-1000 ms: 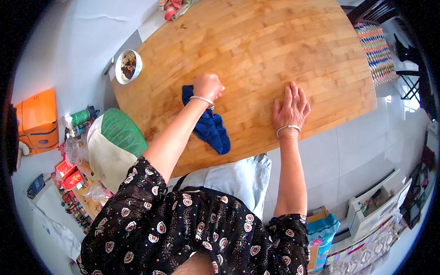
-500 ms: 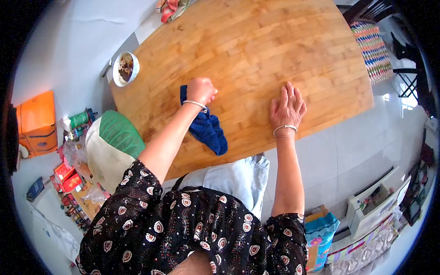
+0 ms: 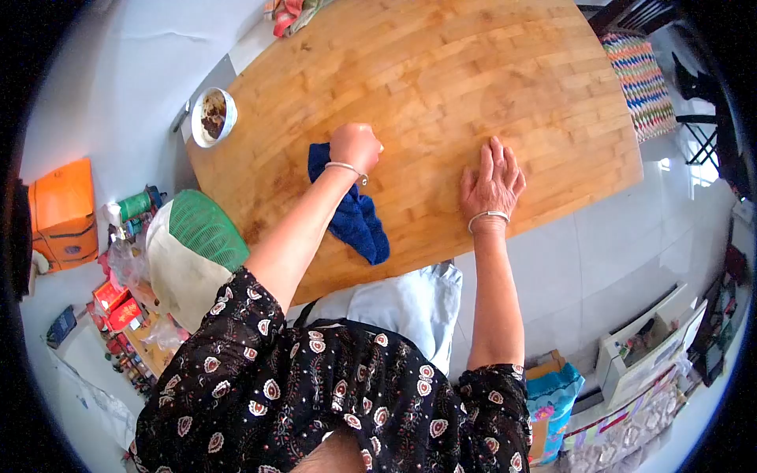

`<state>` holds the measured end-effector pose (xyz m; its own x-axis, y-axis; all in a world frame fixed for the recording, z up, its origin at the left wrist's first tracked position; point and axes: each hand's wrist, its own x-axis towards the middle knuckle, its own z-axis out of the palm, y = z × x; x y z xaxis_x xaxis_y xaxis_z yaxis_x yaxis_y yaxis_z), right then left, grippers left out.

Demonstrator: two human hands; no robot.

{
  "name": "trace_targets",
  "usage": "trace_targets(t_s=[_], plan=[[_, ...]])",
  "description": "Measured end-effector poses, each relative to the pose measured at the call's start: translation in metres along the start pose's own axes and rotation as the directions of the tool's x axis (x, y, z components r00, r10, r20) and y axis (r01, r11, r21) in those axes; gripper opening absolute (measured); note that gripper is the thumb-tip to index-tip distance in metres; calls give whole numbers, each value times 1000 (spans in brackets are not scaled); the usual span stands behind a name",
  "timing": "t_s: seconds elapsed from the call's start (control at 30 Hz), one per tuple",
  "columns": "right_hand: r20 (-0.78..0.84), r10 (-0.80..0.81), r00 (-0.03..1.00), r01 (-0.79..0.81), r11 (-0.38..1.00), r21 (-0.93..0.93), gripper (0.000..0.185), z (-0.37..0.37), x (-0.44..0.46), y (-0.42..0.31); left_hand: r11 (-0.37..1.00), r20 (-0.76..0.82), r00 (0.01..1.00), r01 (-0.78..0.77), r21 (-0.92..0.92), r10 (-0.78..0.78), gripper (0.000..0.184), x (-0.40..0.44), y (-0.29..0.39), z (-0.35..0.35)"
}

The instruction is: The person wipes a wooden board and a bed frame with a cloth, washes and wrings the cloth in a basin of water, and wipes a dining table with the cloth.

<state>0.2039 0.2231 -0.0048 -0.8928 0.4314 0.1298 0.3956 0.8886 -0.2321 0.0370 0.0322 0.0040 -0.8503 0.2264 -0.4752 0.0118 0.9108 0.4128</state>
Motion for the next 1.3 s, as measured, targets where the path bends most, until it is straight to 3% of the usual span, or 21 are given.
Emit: trace_targets(t_s=[0.07,0.17,0.3,0.33,0.4,0.47,0.53,0.63,0.9,1.03,1.23,1.3], plan=[[-16,-6,1000,6,1000,10,49,4,1,2,987,80,995,78,-141,-67,12,2,-3,-2],[-18,-6,1000,6,1000,18,49,7,1,2,973,103,988,134,-187,-117,13,-7,-21,-9],[-10,-7,1000,7,1000,6,49,2,1,-1,989,-40,999,-4,-146,-2,13,17,-18,24],[-19,-11,1000,11,1000,-3,49,6,0,1,976,-59,997,41,-212,-55,14,24,-16,29],[-36,-20,999,20,1000,-6,49,7,2,3,988,-12,1000,-24,-155,22,15,17,-14,18],[-45,-23,999,23,1000,7,49,5,2,2,945,83,993,-53,-321,84,14,1,-13,-5],[-28,-20,999,20,1000,9,49,-1,4,0,747,205,965,14,-665,165,14,-16,-18,-24],[-22,-25,999,25,1000,-4,50,1,1,0,686,186,967,15,-728,176,14,-37,-10,-42],[-22,-36,999,36,999,-7,51,5,0,2,588,251,932,53,-807,260,2,-58,-10,-52],[-1,-35,999,35,999,-15,51,3,1,3,457,261,926,113,-882,274,8,-66,-9,-52],[-16,-41,999,41,999,-13,50,4,1,3,491,391,884,229,-841,257,8,-71,-22,-46],[-20,-41,999,40,999,-14,50,4,1,3,601,418,880,213,-770,223,11,-83,-19,-45]])
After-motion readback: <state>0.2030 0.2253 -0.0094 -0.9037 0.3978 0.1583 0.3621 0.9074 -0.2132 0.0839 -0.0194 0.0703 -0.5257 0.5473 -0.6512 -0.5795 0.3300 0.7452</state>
